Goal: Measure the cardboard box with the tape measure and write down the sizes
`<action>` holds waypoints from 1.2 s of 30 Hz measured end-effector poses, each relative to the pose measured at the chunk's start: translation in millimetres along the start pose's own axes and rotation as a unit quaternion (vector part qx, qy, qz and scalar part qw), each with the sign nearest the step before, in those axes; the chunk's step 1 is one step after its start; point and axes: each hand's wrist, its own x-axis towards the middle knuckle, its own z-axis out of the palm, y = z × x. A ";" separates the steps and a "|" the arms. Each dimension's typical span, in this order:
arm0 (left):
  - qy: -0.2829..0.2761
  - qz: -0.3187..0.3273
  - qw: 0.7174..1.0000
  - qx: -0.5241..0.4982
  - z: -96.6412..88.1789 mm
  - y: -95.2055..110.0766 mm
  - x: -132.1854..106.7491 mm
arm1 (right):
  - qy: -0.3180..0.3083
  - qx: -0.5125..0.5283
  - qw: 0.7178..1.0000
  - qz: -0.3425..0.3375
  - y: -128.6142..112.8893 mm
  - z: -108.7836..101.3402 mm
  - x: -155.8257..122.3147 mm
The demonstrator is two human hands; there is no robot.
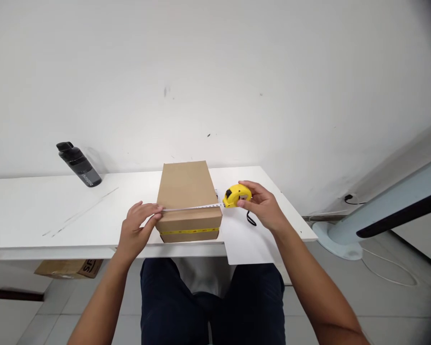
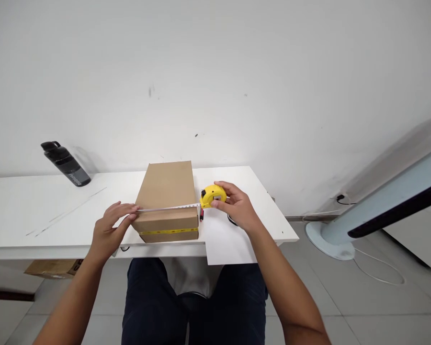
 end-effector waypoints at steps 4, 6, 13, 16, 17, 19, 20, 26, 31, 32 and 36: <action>-0.007 -0.022 0.999 -0.034 -4.6 -19.9 0.0 | 0.005 -0.019 1.000 -0.012 7.2 2.5 -19.0; 0.012 -0.026 0.998 -0.052 -10.0 -32.1 -0.7 | 0.013 -0.023 1.000 -0.013 6.8 1.6 -25.0; -0.081 -0.023 0.993 -0.080 -25.6 -35.0 -7.2 | 0.025 -0.043 0.999 -0.016 3.1 -3.0 -32.4; -0.114 -0.036 0.991 -0.056 -27.2 -24.4 -10.2 | 0.014 -0.068 0.997 -0.022 1.8 4.4 -35.2; -0.109 -0.022 0.993 -0.043 -26.3 -22.5 -10.8 | 0.009 -0.075 0.997 -0.026 1.5 7.6 -35.6; -0.081 0.021 0.996 -0.018 -22.2 -22.3 -11.8 | 0.005 -0.087 0.996 -0.030 1.5 13.5 -35.4; -0.063 0.042 0.997 -0.005 -19.3 -23.7 -12.5 | 0.007 -0.091 0.995 -0.032 1.8 15.7 -35.1; -0.003 0.094 0.995 0.045 -3.7 -34.9 -18.9 | 0.028 -0.094 0.994 -0.040 5.0 18.3 -36.6; 0.001 0.090 0.996 0.029 -0.6 -35.3 -21.3 | 0.023 -0.102 0.994 -0.037 4.5 18.4 -38.7; 0.002 0.089 0.996 0.029 0.0 -34.7 -21.5 | 0.024 -0.103 0.994 -0.037 4.3 18.9 -38.6; 0.029 0.093 0.995 0.037 1.1 -30.3 -23.2 | 0.039 -0.111 0.992 -0.038 1.0 21.3 -39.4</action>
